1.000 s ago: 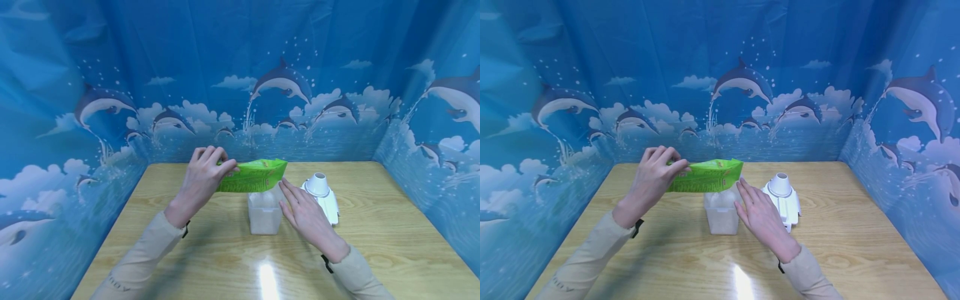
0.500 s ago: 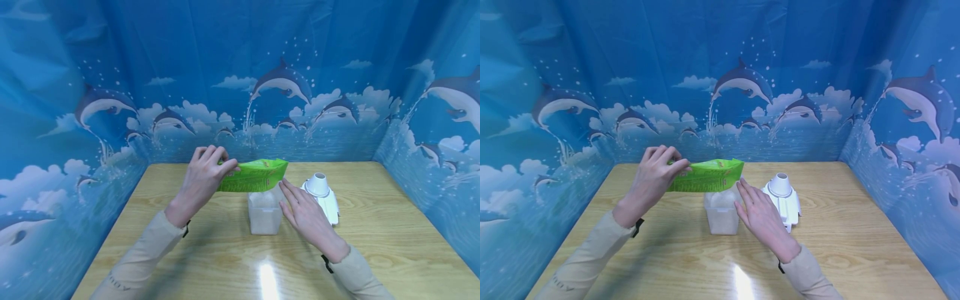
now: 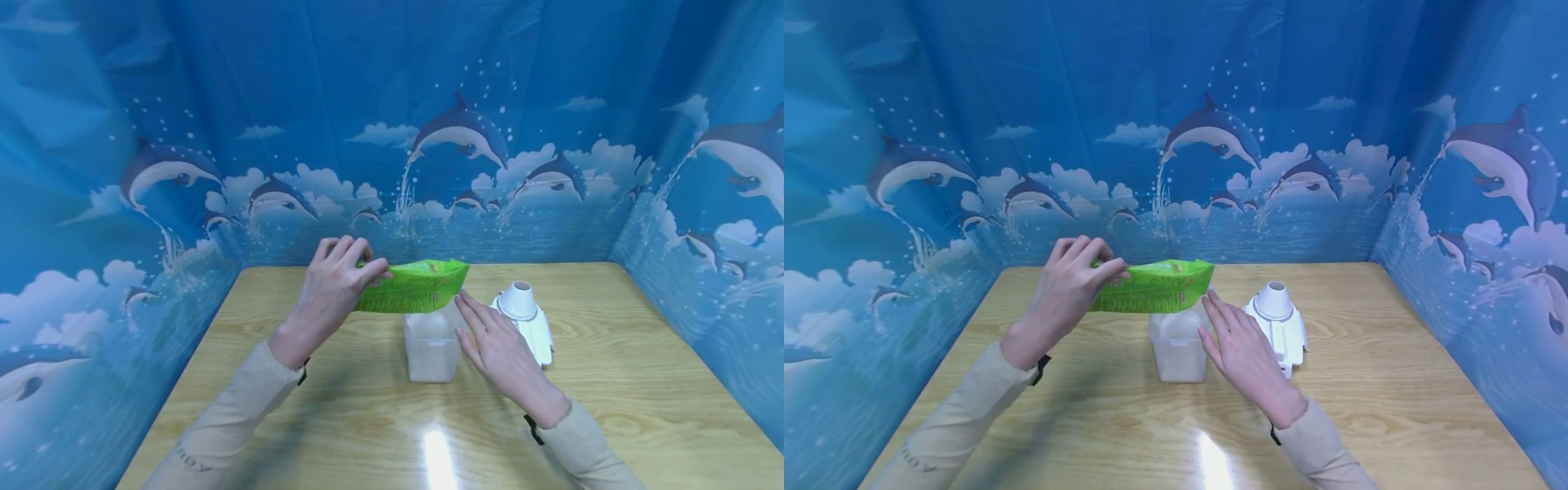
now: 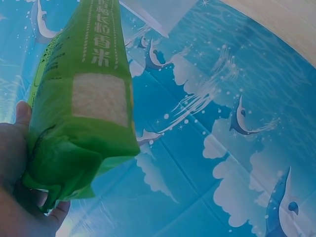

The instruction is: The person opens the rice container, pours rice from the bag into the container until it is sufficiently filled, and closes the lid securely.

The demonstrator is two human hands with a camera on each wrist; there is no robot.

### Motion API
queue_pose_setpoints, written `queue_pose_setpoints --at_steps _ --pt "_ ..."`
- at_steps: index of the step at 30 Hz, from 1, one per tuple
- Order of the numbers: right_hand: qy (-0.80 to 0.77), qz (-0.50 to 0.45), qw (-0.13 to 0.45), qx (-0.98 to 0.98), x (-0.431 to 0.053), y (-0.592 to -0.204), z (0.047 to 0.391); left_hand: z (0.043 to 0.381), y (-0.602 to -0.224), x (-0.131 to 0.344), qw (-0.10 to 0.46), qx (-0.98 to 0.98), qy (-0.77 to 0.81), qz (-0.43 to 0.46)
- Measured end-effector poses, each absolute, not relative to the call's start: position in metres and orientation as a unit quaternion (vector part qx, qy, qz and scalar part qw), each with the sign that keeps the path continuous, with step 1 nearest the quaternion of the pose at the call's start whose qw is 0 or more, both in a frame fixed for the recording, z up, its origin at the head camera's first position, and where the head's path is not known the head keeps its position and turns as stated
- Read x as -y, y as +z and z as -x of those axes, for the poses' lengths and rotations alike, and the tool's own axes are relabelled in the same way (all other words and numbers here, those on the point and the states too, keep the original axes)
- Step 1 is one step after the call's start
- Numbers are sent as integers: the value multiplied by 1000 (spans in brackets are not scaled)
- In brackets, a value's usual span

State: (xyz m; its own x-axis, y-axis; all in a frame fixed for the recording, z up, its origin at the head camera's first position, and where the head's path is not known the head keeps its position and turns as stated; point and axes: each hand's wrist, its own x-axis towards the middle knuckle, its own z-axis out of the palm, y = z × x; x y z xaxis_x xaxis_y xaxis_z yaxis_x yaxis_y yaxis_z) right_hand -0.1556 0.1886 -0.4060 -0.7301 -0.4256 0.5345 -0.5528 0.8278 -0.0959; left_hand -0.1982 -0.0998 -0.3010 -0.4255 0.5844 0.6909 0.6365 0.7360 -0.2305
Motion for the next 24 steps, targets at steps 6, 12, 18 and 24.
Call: queue_pose_setpoints --at_steps 6,12,18,24 --pt "124 -263 246 924 -189 -406 155 198 -299 98 389 844 -29 369" --pt "122 -264 245 925 -189 -405 156 198 -299 97 391 841 -28 373" --pt "124 -262 244 926 -189 -405 155 199 -299 97 390 842 -28 372" --pt "124 -263 246 925 -189 -405 155 199 -300 97 389 843 -28 372"
